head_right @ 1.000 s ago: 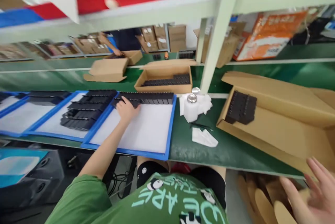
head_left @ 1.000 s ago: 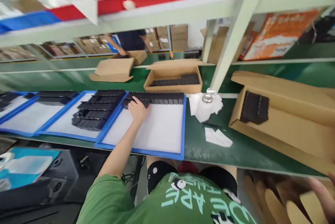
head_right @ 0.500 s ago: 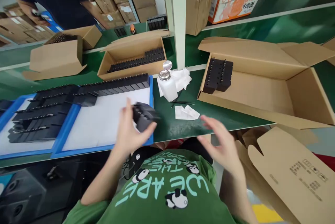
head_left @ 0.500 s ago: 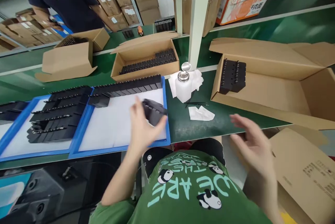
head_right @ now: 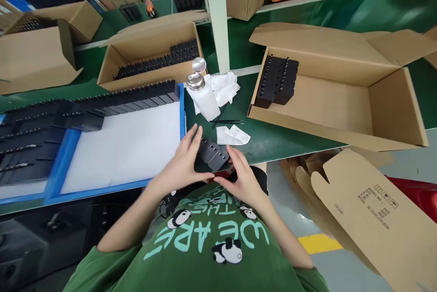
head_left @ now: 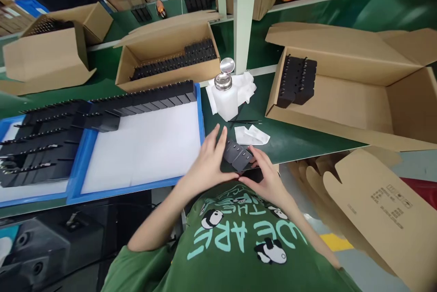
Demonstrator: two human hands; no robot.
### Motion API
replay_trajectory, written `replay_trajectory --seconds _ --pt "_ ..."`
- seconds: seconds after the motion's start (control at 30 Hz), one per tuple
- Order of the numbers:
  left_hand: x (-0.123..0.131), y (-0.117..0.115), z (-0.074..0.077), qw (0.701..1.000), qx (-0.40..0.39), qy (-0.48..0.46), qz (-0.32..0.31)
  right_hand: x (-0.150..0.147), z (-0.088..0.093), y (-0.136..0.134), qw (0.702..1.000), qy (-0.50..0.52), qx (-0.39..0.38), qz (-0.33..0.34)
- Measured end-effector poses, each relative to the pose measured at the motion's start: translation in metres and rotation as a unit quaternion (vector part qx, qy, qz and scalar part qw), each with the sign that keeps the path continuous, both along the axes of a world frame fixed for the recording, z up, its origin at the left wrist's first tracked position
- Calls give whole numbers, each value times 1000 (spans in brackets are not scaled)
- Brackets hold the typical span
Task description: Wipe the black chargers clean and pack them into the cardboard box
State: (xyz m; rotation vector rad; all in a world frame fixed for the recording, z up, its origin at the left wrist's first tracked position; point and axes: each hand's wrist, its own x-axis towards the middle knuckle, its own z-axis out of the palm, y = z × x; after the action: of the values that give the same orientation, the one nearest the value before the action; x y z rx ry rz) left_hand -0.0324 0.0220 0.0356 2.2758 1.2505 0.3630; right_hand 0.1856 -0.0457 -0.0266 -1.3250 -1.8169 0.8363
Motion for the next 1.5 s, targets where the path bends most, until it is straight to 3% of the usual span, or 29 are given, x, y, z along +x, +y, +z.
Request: replay_trajectory --seconds 0.1,0.2,0.27,0.33,0.57,0.63,0.77,0.93,1.03,1.2,1.37,1.5 --pt "-22 38 11 991 -54 -32 -116 -12 -5 2 999 -2 23 -42" --pt "-25 69 8 976 -73 -29 -204 -21 -5 8 996 -32 54 -65" --pt "-19 75 3 972 -63 -26 -225 -21 -3 14 996 -45 61 -50" --pt "-14 70 -2 976 -49 -30 -212 -17 2 22 998 -48 47 -16" --pt "-16 28 -8 998 -6 -7 -65 21 19 48 995 -30 -3 97" --pt "-18 29 -3 997 -2 -12 -73 32 22 54 997 -23 14 70" --pt "-14 39 6 991 -8 -55 -125 43 26 67 992 -64 78 -74" --pt "-13 49 -6 972 -5 -211 -106 31 24 77 990 -115 79 1" --pt "-23 53 -15 962 -3 -253 -97 25 17 82 990 -119 72 28" --pt "-32 55 -14 952 -20 -291 -89 20 13 83 992 -70 81 -68" --pt "-30 53 -13 949 -29 -306 -71 21 41 78 983 -16 84 -163" --pt "-30 54 -16 953 -38 -293 -64 26 78 101 981 -74 104 -147"
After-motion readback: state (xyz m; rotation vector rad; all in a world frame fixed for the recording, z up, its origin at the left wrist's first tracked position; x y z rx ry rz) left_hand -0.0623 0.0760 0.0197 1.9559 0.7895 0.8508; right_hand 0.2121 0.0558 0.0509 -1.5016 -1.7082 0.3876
